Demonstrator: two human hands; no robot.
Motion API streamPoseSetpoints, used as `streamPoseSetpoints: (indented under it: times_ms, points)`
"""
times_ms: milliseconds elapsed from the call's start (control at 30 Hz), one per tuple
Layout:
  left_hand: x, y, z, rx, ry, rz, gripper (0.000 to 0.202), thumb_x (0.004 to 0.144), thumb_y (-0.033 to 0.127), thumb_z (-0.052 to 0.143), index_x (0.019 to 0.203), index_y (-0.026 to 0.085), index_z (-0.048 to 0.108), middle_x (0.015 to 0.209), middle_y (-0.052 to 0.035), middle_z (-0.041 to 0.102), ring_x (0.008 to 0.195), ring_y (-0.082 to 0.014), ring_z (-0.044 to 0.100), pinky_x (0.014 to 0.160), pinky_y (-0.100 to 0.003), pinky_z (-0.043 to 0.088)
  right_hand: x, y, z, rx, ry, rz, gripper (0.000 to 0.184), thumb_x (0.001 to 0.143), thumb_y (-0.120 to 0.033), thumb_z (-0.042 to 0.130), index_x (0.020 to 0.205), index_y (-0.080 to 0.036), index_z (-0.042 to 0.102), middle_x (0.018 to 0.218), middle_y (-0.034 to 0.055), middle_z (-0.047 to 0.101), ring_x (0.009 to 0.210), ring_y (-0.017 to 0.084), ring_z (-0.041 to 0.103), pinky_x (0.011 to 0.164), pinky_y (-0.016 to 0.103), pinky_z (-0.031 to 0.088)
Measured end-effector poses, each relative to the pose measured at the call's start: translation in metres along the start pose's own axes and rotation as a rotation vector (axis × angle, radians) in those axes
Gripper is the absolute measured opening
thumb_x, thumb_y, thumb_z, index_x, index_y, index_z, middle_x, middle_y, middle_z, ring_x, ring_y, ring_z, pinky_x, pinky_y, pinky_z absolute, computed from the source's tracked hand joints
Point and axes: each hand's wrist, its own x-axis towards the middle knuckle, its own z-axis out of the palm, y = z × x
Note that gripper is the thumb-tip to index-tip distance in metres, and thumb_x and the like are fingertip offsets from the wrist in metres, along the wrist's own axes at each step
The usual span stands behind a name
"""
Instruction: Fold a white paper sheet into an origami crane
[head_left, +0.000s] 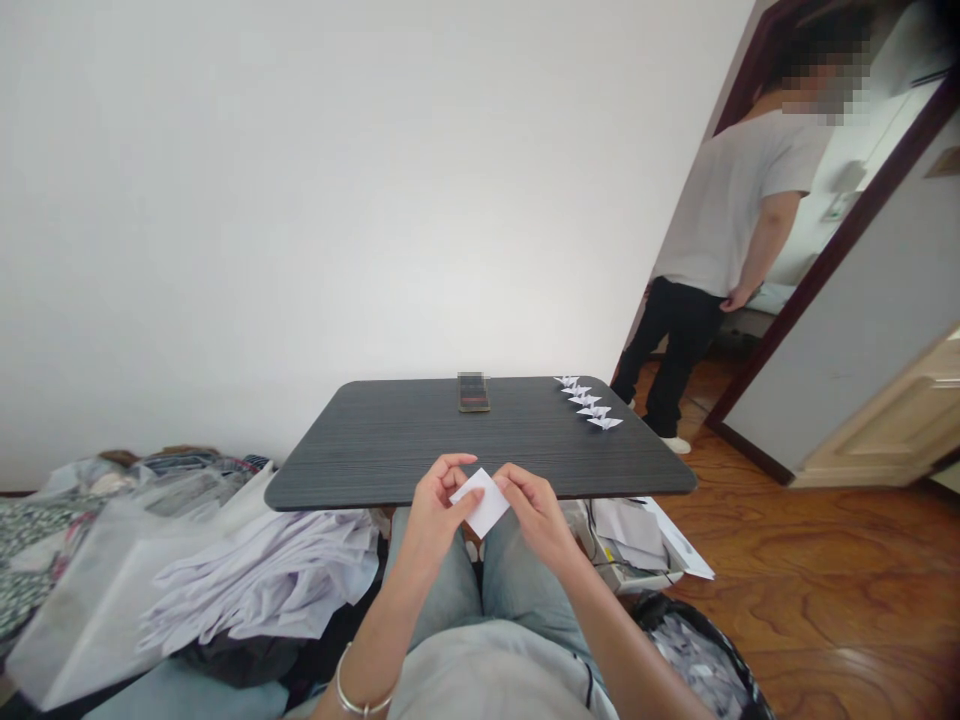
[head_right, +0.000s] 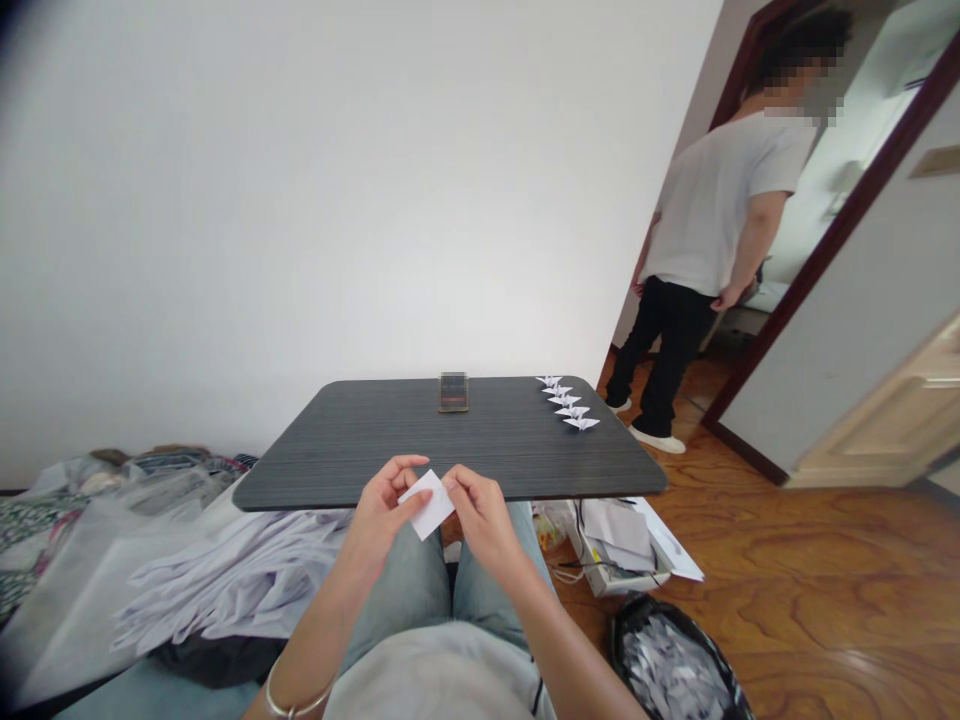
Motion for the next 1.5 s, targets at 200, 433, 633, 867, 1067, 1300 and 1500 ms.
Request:
streamPoseSetpoints:
  times_ms: [200, 433, 633, 867, 1067, 1300, 1500]
  points:
    - [-0.001, 0.000, 0.001, 0.015, 0.011, -0.001, 0.039, 0.066, 0.030, 0.071, 0.098, 0.017, 0.055, 0.056, 0.0082, 0.041, 0.049, -0.0067, 0.041, 0.048, -0.018, 0.034, 0.001, 0.007, 0.001, 0.097, -0.058, 0.059, 0.031, 0.082, -0.043, 0.052, 0.064, -0.019, 0.049, 0.055, -0.0039, 0.045, 0.050, 0.011, 0.040, 0.048, 0.022, 0.031]
    - [0.001, -0.005, 0.003, 0.004, 0.015, -0.014, 0.041, 0.066, 0.030, 0.071, 0.102, 0.018, 0.054, 0.058, 0.0080, 0.041, 0.049, -0.0071, 0.043, 0.049, -0.019, 0.034, 0.000, 0.008, 0.006, 0.101, -0.010, 0.043, 0.028, 0.083, -0.037, 0.052, 0.062, -0.020, 0.046, 0.053, -0.0046, 0.043, 0.048, 0.010, 0.040, 0.047, 0.021, 0.031]
    - [-0.001, -0.001, 0.000, -0.018, 0.001, -0.008, 0.043, 0.066, 0.028, 0.071, 0.104, 0.018, 0.055, 0.057, 0.0081, 0.043, 0.050, -0.0076, 0.044, 0.051, -0.020, 0.035, 0.000, 0.007, 0.007, 0.087, 0.011, 0.023, 0.028, 0.083, -0.035, 0.050, 0.061, -0.020, 0.045, 0.053, -0.0045, 0.042, 0.048, 0.010, 0.039, 0.047, 0.022, 0.031]
    - [-0.002, 0.004, -0.007, 0.002, 0.034, 0.007, 0.041, 0.065, 0.027, 0.072, 0.101, 0.015, 0.057, 0.055, 0.0075, 0.047, 0.051, -0.0077, 0.045, 0.052, -0.020, 0.033, 0.002, 0.016, 0.006, 0.113, 0.051, 0.033, 0.029, 0.083, -0.038, 0.051, 0.062, -0.019, 0.045, 0.054, -0.0047, 0.041, 0.047, 0.009, 0.037, 0.047, 0.022, 0.029]
    - [0.001, 0.001, -0.016, -0.016, 0.008, -0.019, 0.044, 0.064, 0.027, 0.073, 0.102, 0.014, 0.056, 0.055, 0.0066, 0.053, 0.053, -0.0089, 0.052, 0.056, -0.021, 0.040, 0.002, 0.016, 0.004, 0.106, 0.070, 0.023, 0.028, 0.083, -0.036, 0.051, 0.062, -0.018, 0.046, 0.054, -0.0046, 0.041, 0.048, 0.009, 0.037, 0.047, 0.022, 0.028]
    - [-0.004, 0.007, -0.019, -0.049, 0.041, -0.024, 0.049, 0.064, 0.024, 0.072, 0.108, 0.013, 0.055, 0.059, 0.0027, 0.063, 0.058, -0.0113, 0.058, 0.062, -0.024, 0.046, 0.003, 0.017, 0.003, 0.096, 0.106, 0.021, 0.027, 0.082, -0.035, 0.051, 0.062, -0.019, 0.046, 0.053, -0.0052, 0.040, 0.047, 0.009, 0.035, 0.046, 0.022, 0.026]
    - [-0.003, 0.006, -0.019, -0.069, 0.064, -0.066, 0.046, 0.070, 0.032, 0.068, 0.109, 0.013, 0.056, 0.067, -0.0013, 0.066, 0.063, -0.0135, 0.061, 0.062, -0.025, 0.049, 0.002, 0.017, 0.004, 0.095, 0.118, 0.009, 0.025, 0.082, -0.034, 0.051, 0.063, -0.018, 0.047, 0.054, -0.0050, 0.040, 0.048, 0.009, 0.035, 0.046, 0.022, 0.026]
